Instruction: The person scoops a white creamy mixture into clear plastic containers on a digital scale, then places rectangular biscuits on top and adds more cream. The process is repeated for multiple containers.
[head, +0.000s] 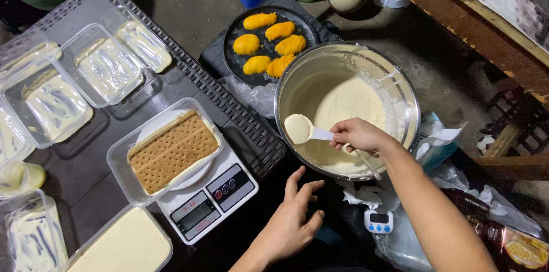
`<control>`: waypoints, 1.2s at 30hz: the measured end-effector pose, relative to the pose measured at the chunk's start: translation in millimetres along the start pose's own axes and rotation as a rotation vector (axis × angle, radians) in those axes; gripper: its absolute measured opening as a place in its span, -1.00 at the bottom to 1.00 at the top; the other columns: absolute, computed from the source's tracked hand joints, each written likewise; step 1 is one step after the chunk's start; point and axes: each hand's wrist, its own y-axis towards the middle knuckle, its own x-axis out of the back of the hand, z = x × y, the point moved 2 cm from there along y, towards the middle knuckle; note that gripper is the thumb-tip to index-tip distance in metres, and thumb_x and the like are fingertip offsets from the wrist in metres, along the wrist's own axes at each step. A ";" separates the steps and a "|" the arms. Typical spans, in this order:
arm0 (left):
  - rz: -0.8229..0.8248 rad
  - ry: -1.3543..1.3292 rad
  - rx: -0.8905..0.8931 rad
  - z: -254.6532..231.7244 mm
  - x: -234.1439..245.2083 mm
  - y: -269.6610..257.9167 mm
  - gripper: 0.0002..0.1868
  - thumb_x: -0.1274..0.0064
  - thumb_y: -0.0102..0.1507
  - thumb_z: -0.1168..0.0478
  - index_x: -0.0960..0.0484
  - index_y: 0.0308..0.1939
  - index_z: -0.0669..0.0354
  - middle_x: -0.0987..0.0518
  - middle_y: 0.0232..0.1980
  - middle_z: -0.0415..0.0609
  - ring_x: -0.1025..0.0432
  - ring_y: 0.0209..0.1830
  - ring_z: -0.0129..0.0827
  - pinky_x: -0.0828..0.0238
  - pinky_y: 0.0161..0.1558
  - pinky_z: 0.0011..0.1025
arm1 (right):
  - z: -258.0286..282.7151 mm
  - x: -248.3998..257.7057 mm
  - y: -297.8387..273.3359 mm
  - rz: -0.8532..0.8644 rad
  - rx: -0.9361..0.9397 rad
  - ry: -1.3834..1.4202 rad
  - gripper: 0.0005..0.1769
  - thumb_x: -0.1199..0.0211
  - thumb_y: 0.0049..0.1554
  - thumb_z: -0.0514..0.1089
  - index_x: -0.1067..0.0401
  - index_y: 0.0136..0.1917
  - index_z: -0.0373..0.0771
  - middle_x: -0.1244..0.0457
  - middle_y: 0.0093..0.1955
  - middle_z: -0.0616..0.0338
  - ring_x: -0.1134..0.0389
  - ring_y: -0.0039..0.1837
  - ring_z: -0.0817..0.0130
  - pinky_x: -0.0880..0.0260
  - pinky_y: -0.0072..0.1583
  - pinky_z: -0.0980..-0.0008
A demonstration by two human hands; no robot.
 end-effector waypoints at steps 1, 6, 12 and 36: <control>-0.005 0.005 0.002 0.2 0.6 -1.1 -0.43 0.00 0.19 0.30 -0.30 0.30 0.15 0.10 0.53 0.20 -0.43 0.13 -0.17 -0.40 0.17 -0.28 | -0.7 0.8 0.6 -0.018 0.013 0.024 -0.76 -0.11 0.17 -0.26 -0.49 0.06 -0.37 -0.36 -0.22 0.21 -0.32 -0.19 0.52 -0.28 -0.22 0.54; -0.021 0.002 0.022 1.6 1.7 -5.5 -0.43 0.00 0.18 0.29 -0.31 0.30 0.14 0.10 0.53 0.20 -0.43 0.13 -0.16 -0.42 0.14 -0.28 | -15.2 7.6 2.4 -0.013 0.047 0.143 -0.73 -0.11 0.18 -0.27 -0.49 0.10 -0.42 -0.31 -0.28 0.18 -0.26 -0.27 0.50 -0.28 -0.26 0.53; -0.014 0.004 0.016 2.0 -2.6 -7.0 -0.43 0.00 0.19 0.29 -0.30 0.30 0.14 0.10 0.53 0.20 -0.44 0.12 -0.16 -0.41 0.15 -0.29 | -32.2 9.5 -0.6 0.132 0.047 0.365 -0.71 -0.09 0.17 -0.27 -0.47 0.11 -0.48 -0.31 -0.27 0.17 -0.25 -0.30 0.48 -0.29 -0.27 0.54; -0.025 -0.011 0.021 0.1 5.2 -15.2 -0.44 -0.01 0.19 0.28 -0.32 0.29 0.12 0.08 0.53 0.15 -0.43 0.14 -0.19 -0.46 0.07 -0.31 | -25.8 -8.3 -49.8 -0.134 0.277 0.623 -0.69 -0.12 0.17 -0.27 -0.43 0.14 -0.51 -0.32 -0.16 0.04 -0.28 -0.18 0.42 -0.30 -0.17 0.46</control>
